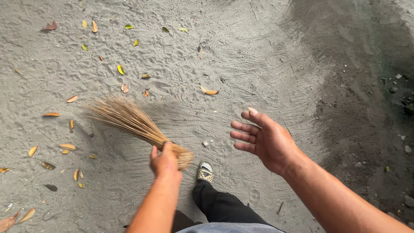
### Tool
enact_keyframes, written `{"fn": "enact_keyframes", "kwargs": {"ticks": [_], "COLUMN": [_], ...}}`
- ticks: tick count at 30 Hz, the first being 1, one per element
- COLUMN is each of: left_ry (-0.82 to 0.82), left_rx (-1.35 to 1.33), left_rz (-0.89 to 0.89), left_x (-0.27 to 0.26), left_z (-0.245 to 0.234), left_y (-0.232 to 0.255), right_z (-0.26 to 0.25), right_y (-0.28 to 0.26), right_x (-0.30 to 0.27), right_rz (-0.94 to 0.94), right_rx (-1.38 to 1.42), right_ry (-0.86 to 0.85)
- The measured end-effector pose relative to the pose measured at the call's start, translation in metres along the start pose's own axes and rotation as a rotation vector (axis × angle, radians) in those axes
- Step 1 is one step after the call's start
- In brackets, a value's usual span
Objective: The person sweeps dry leaves and debris across a sandy ground surface using a hand-held broom.
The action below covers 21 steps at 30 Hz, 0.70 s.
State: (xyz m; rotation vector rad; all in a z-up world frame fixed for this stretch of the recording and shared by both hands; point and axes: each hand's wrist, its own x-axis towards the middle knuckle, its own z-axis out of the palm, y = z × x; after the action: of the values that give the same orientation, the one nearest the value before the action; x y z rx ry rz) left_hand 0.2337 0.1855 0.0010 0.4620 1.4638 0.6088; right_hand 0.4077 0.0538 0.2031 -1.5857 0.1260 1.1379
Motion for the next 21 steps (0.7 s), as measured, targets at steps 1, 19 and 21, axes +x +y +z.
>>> {"fn": "enact_keyframes", "kwargs": {"ticks": [1,19,21], "left_ry": [0.045,-0.178,-0.148], "left_rx": [0.084,-0.037,0.091], "left_rz": [0.025,-0.078,-0.069], "left_x": [-0.016,-0.029,-0.06], "left_z": [0.011,0.085,0.089], "left_y": [0.0,-0.055,-0.046], "right_z": [-0.003,-0.053,-0.057], "right_y": [0.001,-0.013,-0.01], "right_x": [0.0,0.017,0.017], "right_rz": [0.004,-0.019,-0.006], "right_rx": [0.011,0.068,0.062], "right_ry": [-0.011,0.008,0.028]}}
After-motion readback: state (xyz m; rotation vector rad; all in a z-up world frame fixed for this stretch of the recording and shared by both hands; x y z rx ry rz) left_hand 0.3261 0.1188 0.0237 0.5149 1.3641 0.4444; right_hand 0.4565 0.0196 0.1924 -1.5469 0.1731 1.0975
